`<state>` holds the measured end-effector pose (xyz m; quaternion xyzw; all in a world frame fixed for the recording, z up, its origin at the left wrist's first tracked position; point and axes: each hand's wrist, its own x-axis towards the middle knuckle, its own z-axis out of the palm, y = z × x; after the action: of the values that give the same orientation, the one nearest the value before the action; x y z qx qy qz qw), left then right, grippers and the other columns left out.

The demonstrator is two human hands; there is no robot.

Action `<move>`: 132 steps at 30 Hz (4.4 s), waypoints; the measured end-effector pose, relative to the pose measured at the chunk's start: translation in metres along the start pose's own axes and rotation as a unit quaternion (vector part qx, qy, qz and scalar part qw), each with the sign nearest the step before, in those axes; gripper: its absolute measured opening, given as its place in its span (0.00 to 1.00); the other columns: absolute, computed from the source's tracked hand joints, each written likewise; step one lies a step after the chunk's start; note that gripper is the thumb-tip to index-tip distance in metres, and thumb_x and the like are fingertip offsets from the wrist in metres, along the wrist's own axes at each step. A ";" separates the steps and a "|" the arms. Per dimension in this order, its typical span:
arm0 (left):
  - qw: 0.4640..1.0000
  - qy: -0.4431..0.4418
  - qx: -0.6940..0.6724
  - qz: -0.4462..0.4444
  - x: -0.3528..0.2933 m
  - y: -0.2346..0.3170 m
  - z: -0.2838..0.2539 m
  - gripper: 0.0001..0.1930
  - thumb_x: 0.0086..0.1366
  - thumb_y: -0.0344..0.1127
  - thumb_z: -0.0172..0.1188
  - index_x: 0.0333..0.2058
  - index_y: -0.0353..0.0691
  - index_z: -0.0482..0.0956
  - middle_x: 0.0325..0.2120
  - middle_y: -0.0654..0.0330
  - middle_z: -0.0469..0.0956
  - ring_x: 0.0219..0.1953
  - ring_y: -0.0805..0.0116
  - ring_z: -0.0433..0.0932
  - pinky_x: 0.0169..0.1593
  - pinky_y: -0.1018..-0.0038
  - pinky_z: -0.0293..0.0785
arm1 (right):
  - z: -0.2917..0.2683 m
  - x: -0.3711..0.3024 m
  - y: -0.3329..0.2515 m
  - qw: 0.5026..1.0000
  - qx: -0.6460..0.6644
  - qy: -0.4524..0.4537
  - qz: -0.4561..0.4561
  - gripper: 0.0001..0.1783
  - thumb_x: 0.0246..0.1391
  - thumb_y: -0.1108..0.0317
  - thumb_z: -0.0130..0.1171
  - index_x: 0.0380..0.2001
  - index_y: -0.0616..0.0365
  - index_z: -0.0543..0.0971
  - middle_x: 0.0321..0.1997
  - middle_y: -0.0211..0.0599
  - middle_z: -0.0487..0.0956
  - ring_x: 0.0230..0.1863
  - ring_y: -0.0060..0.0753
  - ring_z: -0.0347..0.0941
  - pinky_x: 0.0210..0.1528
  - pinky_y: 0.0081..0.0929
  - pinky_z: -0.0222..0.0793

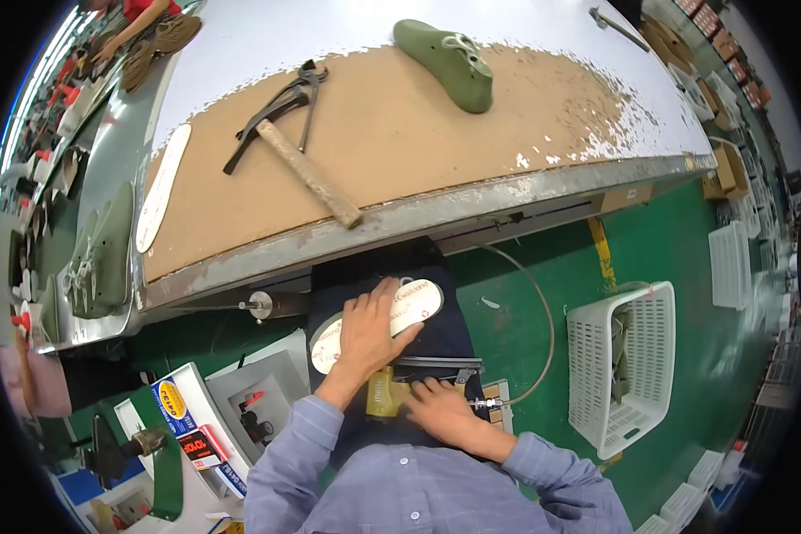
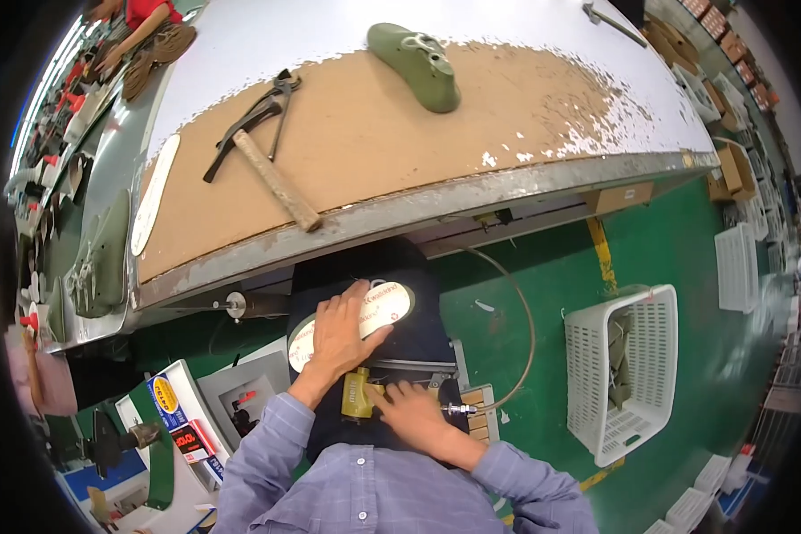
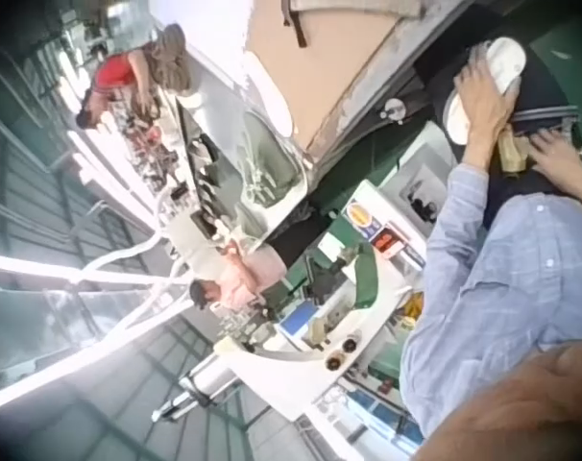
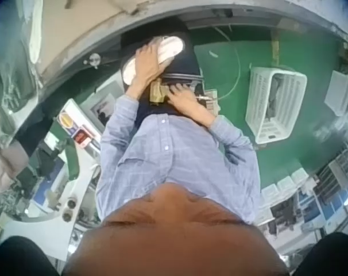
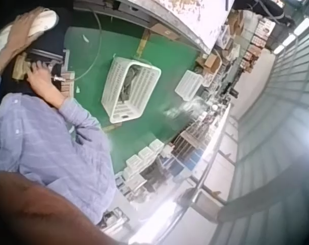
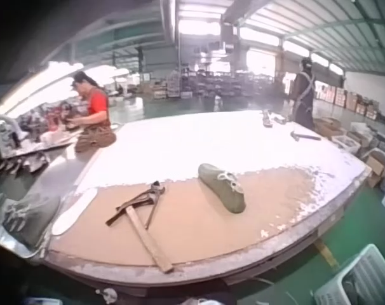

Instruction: Assemble shoe components by hammering, tacking, and inspecting materials.

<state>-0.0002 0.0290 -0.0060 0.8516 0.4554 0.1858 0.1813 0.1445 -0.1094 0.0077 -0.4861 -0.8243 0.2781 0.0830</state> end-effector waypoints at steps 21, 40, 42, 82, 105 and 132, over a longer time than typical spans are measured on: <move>0.999 0.025 0.026 -0.028 -0.005 -0.002 -0.002 0.36 0.51 0.51 0.68 0.55 0.38 0.69 0.51 0.56 0.73 0.45 0.57 0.71 0.51 0.60 0.61 | -0.058 0.025 0.031 0.982 0.140 0.026 0.124 0.15 0.51 0.67 0.60 0.41 0.60 0.77 0.33 0.45 0.79 0.37 0.48 0.76 0.39 0.38 0.73; 0.911 0.147 -0.268 -0.276 0.002 -0.017 -0.023 0.33 0.59 0.45 0.65 0.57 0.31 0.66 0.48 0.43 0.75 0.50 0.54 0.75 0.54 0.66 0.68 | -0.010 -0.016 0.004 0.976 0.190 -0.011 0.106 0.29 0.54 0.63 0.60 0.59 0.51 0.67 0.42 0.47 0.76 0.41 0.52 0.74 0.45 0.44 0.70; 0.915 0.185 -0.239 -0.266 -0.003 -0.018 -0.025 0.35 0.57 0.44 0.66 0.58 0.32 0.66 0.51 0.46 0.74 0.52 0.58 0.73 0.57 0.67 0.67 | -0.011 -0.014 0.000 0.986 0.128 -0.035 0.104 0.28 0.53 0.63 0.61 0.58 0.50 0.68 0.41 0.45 0.76 0.40 0.50 0.74 0.43 0.43 0.69; 0.995 0.007 0.097 -0.018 0.002 0.005 0.005 0.39 0.47 0.54 0.69 0.56 0.45 0.69 0.43 0.59 0.74 0.43 0.58 0.71 0.49 0.60 0.63 | -0.065 -0.063 0.041 0.830 0.515 0.053 0.208 0.44 0.53 0.41 0.55 0.61 0.66 0.62 0.45 0.47 0.78 0.46 0.43 0.76 0.50 0.32 0.70; 0.987 -0.015 0.157 -0.006 -0.003 -0.007 0.006 0.41 0.49 0.50 0.67 0.59 0.40 0.65 0.42 0.57 0.74 0.44 0.60 0.73 0.46 0.63 0.65 | -0.080 0.021 0.014 0.939 0.288 0.056 0.181 0.43 0.41 0.49 0.70 0.55 0.67 0.67 0.42 0.58 0.79 0.44 0.59 0.77 0.47 0.40 0.74; 0.975 0.054 -0.190 -0.105 -0.111 -0.061 -0.021 0.48 0.46 0.25 0.69 0.65 0.38 0.52 0.61 0.48 0.59 0.63 0.50 0.59 0.68 0.53 0.50 | -0.053 0.070 -0.024 0.947 0.290 -0.103 0.090 0.43 0.38 0.56 0.71 0.56 0.65 0.66 0.41 0.57 0.79 0.45 0.57 0.78 0.46 0.38 0.73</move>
<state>-0.1108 -0.0305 -0.0335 0.7380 0.5077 0.2945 0.3329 0.1119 -0.0394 0.0554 -0.4814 -0.6653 0.5600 0.1096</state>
